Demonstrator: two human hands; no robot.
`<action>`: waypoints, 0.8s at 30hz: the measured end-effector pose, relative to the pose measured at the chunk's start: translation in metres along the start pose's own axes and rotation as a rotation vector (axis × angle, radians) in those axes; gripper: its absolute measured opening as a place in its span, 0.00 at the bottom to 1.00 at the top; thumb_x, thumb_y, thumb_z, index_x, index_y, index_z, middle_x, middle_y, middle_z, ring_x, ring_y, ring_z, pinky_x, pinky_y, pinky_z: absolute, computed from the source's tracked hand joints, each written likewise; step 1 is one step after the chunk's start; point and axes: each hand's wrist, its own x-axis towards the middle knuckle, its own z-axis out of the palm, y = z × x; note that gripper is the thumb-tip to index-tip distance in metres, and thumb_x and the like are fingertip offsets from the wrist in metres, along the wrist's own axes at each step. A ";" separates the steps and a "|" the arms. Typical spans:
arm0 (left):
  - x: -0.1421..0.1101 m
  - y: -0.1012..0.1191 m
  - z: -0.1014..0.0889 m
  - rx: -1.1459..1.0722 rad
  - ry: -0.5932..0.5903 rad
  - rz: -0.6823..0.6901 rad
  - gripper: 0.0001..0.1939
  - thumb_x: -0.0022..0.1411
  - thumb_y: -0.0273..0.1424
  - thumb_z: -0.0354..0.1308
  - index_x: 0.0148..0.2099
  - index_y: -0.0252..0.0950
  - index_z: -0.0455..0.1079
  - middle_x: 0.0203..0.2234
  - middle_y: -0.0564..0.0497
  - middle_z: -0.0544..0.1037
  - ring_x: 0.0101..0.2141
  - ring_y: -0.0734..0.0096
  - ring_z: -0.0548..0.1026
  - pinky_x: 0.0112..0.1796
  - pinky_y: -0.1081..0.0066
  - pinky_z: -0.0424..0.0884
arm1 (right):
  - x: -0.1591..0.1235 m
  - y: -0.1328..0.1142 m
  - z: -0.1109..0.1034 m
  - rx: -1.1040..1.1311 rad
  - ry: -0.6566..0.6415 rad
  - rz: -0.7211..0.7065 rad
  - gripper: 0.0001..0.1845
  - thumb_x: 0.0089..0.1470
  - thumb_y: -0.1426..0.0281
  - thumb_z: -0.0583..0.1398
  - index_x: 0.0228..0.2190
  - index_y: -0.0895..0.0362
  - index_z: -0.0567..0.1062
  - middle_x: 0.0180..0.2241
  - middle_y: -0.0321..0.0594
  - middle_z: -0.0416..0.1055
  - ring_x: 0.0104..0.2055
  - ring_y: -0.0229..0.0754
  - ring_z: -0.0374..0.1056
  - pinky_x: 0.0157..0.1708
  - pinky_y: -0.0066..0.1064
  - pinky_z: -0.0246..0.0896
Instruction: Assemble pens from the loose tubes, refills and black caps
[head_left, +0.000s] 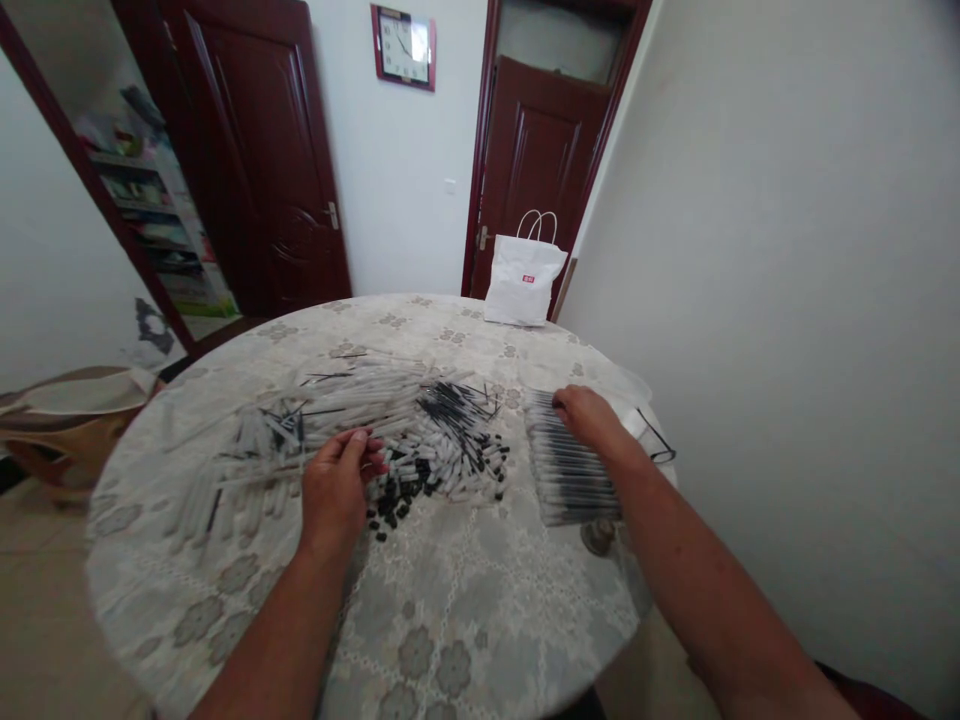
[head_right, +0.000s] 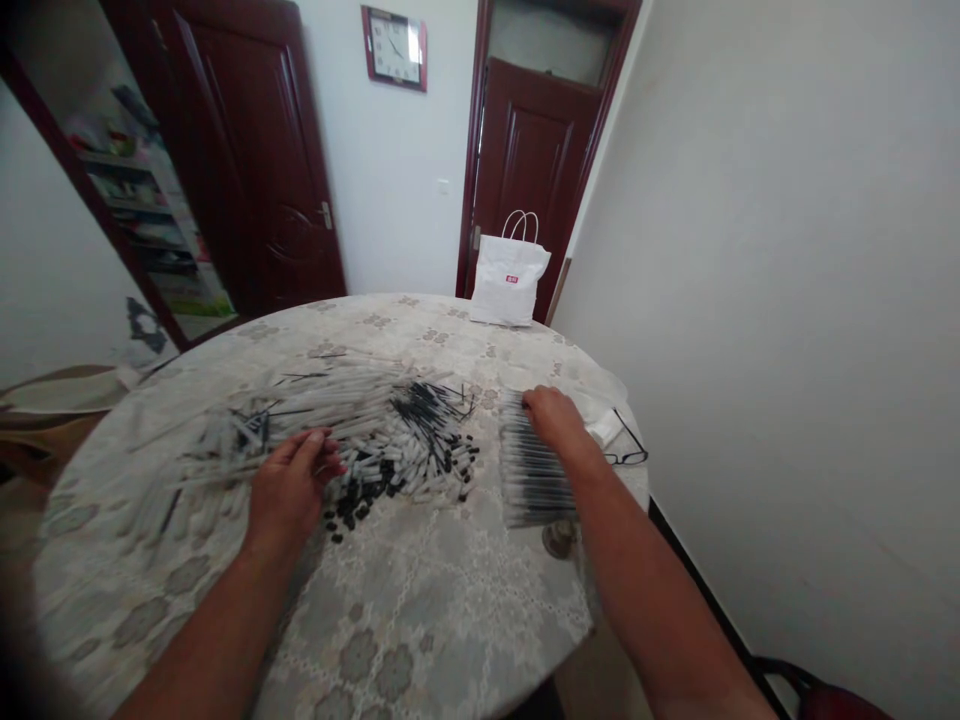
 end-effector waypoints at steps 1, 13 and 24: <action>0.000 0.000 -0.001 0.001 0.015 0.007 0.17 0.52 0.41 0.68 0.41 0.35 0.76 0.29 0.52 0.77 0.25 0.74 0.73 0.25 0.73 0.75 | 0.004 0.009 0.006 -0.013 -0.017 0.016 0.14 0.64 0.69 0.56 0.46 0.57 0.79 0.48 0.49 0.76 0.52 0.47 0.69 0.50 0.32 0.58; 0.002 -0.002 -0.004 -0.049 0.115 0.012 0.17 0.51 0.41 0.67 0.38 0.34 0.74 0.26 0.54 0.74 0.22 0.77 0.69 0.21 0.76 0.69 | 0.015 0.013 0.030 -0.091 -0.118 0.029 0.17 0.61 0.74 0.55 0.46 0.56 0.81 0.47 0.52 0.76 0.51 0.50 0.70 0.47 0.34 0.61; 0.006 -0.004 -0.007 -0.103 0.159 0.049 0.16 0.53 0.40 0.65 0.39 0.34 0.74 0.26 0.55 0.73 0.20 0.79 0.67 0.20 0.77 0.68 | -0.015 -0.128 0.015 0.176 -0.077 -0.378 0.14 0.66 0.66 0.55 0.47 0.54 0.78 0.47 0.45 0.77 0.51 0.44 0.70 0.50 0.29 0.58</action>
